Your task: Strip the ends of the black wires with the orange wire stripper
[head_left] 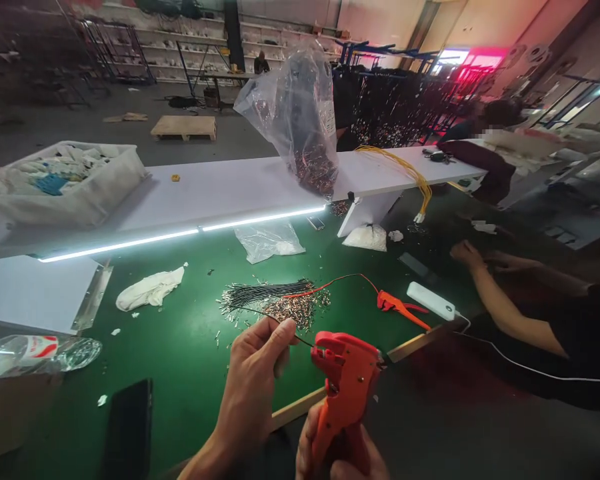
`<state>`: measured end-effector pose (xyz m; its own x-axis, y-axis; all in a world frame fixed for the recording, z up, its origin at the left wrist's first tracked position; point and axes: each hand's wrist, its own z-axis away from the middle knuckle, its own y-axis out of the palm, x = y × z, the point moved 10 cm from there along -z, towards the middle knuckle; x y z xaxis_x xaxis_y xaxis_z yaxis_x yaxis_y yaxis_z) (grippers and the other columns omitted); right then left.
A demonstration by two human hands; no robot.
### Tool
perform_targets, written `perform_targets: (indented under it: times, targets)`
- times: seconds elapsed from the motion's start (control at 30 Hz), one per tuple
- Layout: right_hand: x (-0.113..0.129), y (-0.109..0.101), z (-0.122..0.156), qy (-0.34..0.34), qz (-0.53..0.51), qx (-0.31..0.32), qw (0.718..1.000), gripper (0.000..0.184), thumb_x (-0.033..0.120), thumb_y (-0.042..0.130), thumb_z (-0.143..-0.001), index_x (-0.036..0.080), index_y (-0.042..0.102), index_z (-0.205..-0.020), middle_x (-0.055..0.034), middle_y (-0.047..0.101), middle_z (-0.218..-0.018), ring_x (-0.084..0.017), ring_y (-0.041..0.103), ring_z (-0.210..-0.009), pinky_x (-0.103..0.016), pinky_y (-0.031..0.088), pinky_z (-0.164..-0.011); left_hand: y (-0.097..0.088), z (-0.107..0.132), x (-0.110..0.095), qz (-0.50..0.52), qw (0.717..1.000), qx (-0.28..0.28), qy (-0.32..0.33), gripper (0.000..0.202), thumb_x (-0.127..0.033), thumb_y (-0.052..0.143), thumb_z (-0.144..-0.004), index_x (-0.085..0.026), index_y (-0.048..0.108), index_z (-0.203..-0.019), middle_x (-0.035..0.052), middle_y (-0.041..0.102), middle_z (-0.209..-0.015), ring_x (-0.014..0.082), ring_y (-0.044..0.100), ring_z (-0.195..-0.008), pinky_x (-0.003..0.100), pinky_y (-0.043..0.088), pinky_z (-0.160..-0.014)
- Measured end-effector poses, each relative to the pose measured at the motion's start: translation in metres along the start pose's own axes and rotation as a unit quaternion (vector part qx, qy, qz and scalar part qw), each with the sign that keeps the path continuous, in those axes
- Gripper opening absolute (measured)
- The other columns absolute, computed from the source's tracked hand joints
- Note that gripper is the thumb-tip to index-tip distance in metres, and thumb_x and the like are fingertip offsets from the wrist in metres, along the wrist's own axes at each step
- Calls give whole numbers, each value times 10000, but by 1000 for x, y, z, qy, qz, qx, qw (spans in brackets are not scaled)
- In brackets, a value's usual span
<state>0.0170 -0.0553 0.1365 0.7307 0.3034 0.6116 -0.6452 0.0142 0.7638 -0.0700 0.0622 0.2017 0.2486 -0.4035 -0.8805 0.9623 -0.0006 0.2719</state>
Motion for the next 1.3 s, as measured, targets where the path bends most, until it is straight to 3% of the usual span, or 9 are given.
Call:
perform_targets:
  times: [0.13,0.27,0.4,0.53,0.67,0.77,1.0,1.17,1.3]
  targets:
    - [41,0,-17,-107,46,-29,993,306,414,711,-811,193,624,-1003,-78,663,-944,-195,643,-707,-341,500,-653,13,1,1,-85,996,16,33,434,-504,673,-778,-170,499,-564,-65,371,-481,61,292,-484,191,275,-475]
    - [59,-18,-28,-126,3,-145,981,235,300,696,-844,213,616,-1047,-43,682,-881,-196,649,-753,-349,524,-711,25,5,12,-149,987,28,45,483,-565,648,-755,-173,483,-526,-53,384,-462,67,326,-450,197,292,-446]
    - [62,-30,-26,-124,-22,-212,969,335,238,800,-733,222,631,-1022,-27,696,-889,-208,656,-794,-369,550,-741,29,8,28,-180,982,19,48,499,-577,638,-742,-181,462,-496,-22,448,-463,94,409,-460,210,348,-461]
    - [59,-34,-24,-110,-38,-220,968,345,253,825,-699,208,640,-986,-25,697,-851,-212,667,-776,-363,561,-717,21,9,43,-206,977,14,53,470,-562,612,-770,-178,515,-517,12,541,-498,123,482,-506,226,397,-513]
    - [50,-45,-23,-90,-20,-255,963,360,287,839,-691,199,637,-976,-16,698,-847,-183,666,-732,-315,556,-677,6,12,54,-249,966,-9,67,463,-542,613,-787,-175,521,-519,3,531,-504,114,458,-515,207,370,-501]
    - [45,-51,-24,-78,12,-264,961,355,281,846,-676,196,626,-941,-4,695,-816,-167,652,-697,-295,542,-665,7,14,62,-258,965,5,56,452,-544,598,-808,-173,572,-552,18,581,-547,121,490,-540,203,384,-512]
    - [49,-39,-28,-81,66,-175,979,270,284,757,-782,189,577,-958,0,648,-748,-166,614,-638,-305,498,-630,10,11,58,-162,986,46,-3,520,-656,683,-678,-157,591,-566,-9,519,-498,98,438,-471,212,370,-481]
    - [50,-20,-25,-74,41,-33,996,314,382,732,-797,204,543,-974,-14,633,-769,-181,626,-632,-337,492,-618,-17,-3,19,-120,990,-64,32,457,-569,737,-681,-150,589,-577,-49,442,-489,69,368,-492,192,327,-497]
    - [50,-18,-15,-60,68,37,995,354,433,728,-793,198,554,-991,-37,650,-783,-196,646,-683,-347,495,-647,-7,-13,-16,-42,992,-103,60,355,-457,782,-668,-152,605,-624,-30,524,-563,74,413,-541,191,330,-522]
